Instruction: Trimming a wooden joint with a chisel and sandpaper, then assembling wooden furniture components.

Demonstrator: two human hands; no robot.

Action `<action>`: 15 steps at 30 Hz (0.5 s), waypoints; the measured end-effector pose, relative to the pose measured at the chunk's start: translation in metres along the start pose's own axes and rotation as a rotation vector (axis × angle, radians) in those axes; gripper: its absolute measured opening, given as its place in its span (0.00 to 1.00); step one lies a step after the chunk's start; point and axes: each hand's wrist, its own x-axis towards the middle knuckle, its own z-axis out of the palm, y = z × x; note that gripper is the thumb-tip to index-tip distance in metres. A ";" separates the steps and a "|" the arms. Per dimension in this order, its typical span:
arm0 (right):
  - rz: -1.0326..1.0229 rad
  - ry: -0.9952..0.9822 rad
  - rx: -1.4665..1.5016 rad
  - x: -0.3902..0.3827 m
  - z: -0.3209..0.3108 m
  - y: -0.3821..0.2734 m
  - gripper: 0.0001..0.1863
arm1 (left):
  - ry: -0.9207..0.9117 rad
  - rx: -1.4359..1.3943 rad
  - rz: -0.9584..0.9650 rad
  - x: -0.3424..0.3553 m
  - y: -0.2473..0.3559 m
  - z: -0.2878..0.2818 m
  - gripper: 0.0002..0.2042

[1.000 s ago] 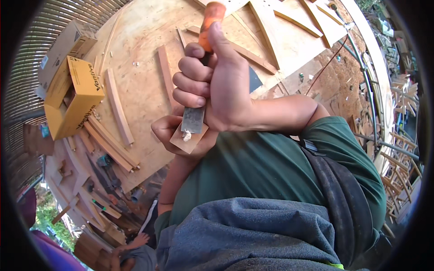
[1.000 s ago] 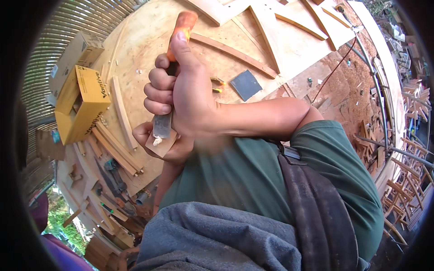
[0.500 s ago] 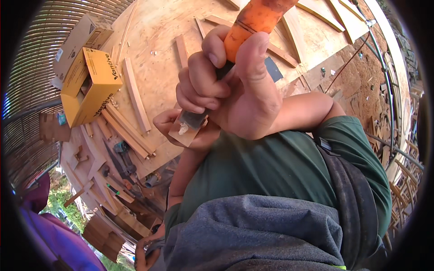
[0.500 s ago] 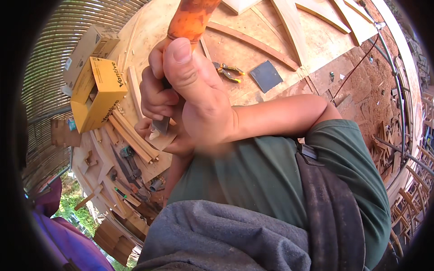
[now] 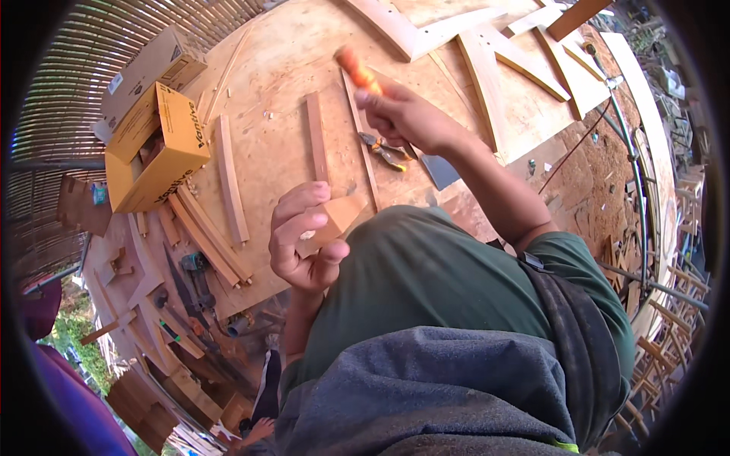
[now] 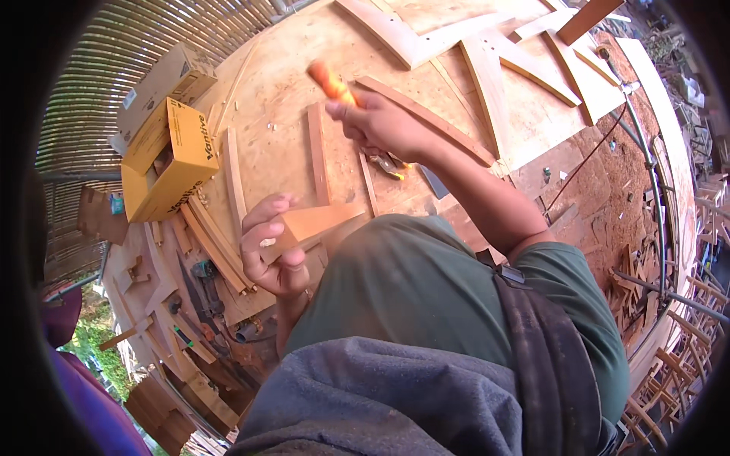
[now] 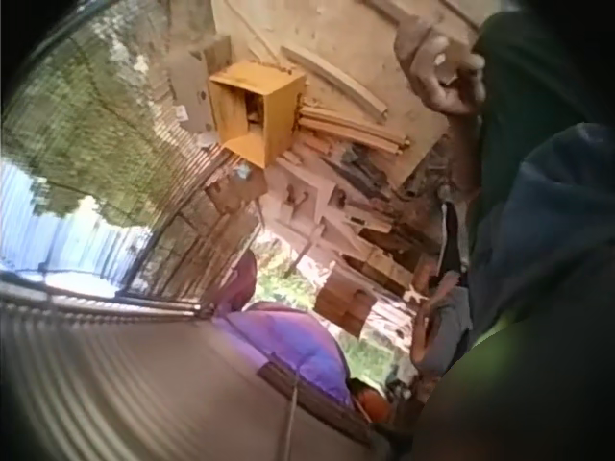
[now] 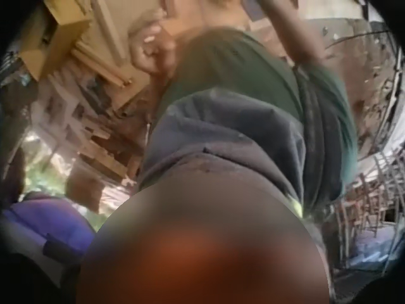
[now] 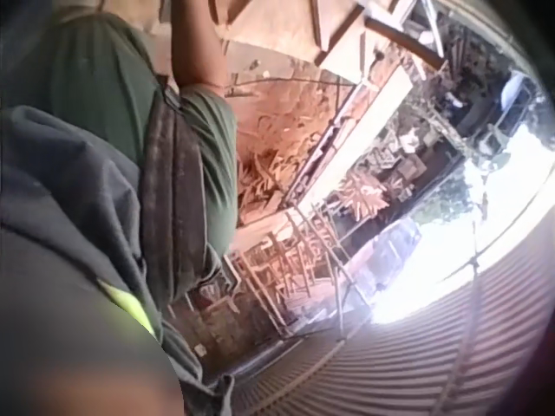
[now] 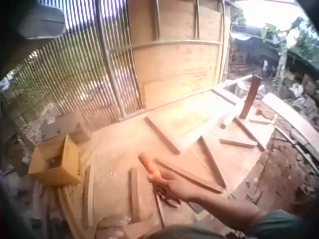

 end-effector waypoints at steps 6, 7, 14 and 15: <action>0.161 -0.054 -1.165 0.057 -0.046 0.171 0.15 | 0.142 -0.083 0.052 -0.011 -0.003 -0.020 0.16; 0.185 -0.022 -1.153 0.062 -0.041 0.194 0.16 | 0.198 -0.080 0.034 -0.016 0.001 -0.024 0.14; -0.196 0.016 -0.986 0.055 -0.002 0.197 0.28 | 0.233 -0.336 0.073 -0.006 0.037 -0.067 0.15; -0.031 -0.092 -0.721 0.039 0.008 0.172 0.35 | 0.331 -0.445 0.069 0.001 0.044 -0.074 0.16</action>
